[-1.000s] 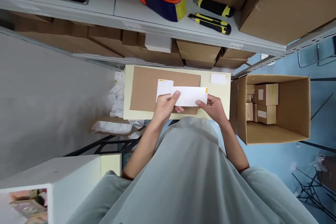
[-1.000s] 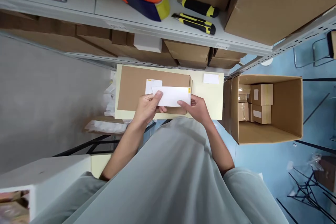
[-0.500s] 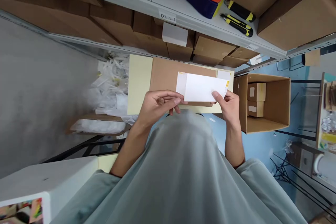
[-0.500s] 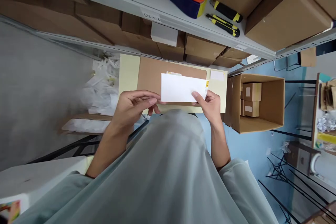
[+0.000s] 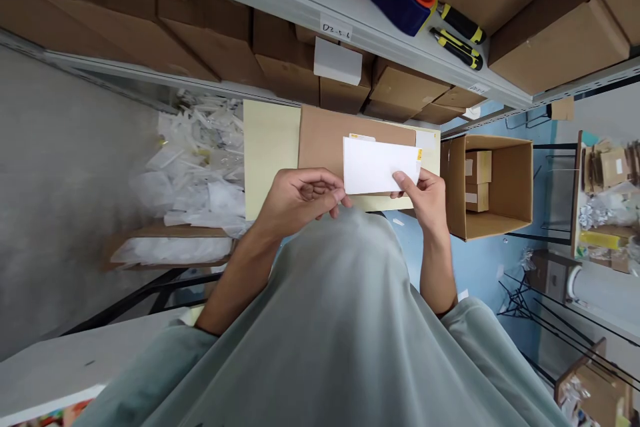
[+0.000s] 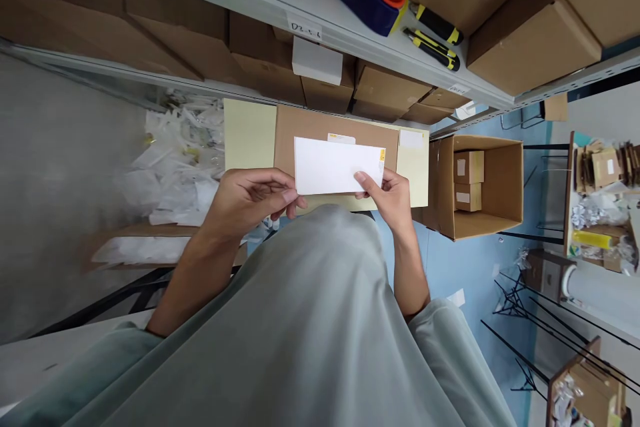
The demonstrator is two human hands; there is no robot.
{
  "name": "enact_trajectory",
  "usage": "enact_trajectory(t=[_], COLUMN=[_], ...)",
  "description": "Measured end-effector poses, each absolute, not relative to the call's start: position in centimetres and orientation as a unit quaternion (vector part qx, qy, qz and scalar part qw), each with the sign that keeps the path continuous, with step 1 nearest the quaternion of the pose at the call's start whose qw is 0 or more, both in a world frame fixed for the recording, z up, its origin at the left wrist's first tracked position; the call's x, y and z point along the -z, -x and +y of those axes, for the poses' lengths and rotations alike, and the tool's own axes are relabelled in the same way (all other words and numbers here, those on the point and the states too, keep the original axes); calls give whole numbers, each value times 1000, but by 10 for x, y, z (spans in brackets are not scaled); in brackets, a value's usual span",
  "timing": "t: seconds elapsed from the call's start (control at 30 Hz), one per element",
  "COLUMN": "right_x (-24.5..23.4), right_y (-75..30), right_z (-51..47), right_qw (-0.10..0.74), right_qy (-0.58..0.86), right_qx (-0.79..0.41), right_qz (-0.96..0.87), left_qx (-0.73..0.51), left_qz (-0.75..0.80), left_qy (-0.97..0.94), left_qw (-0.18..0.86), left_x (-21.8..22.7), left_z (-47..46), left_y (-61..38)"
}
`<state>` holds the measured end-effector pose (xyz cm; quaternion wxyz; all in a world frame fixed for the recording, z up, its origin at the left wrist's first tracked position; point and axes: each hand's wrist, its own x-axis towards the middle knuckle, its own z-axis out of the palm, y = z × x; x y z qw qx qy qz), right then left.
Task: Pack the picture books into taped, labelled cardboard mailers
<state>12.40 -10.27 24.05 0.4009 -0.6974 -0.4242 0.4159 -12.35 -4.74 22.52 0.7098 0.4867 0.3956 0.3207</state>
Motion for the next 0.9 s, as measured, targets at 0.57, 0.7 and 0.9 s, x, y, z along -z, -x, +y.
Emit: enact_trajectory(t=[0.57, 0.7, 0.9], right_x=[-249, -246, -242], right_y=[-32, -33, -50], right_z=[-105, -104, -110], right_qw=[371, 376, 438], right_qy=[651, 649, 691], right_qx=[-319, -323, -291], right_qz=[-581, -577, -495], left_qx=[-344, -338, -325], left_qz=[406, 418, 567], left_qy=[-538, -546, -552], left_qw=[653, 643, 518], left_x=[-206, -198, -138], left_z=[-51, -54, -26], left_y=[145, 148, 182])
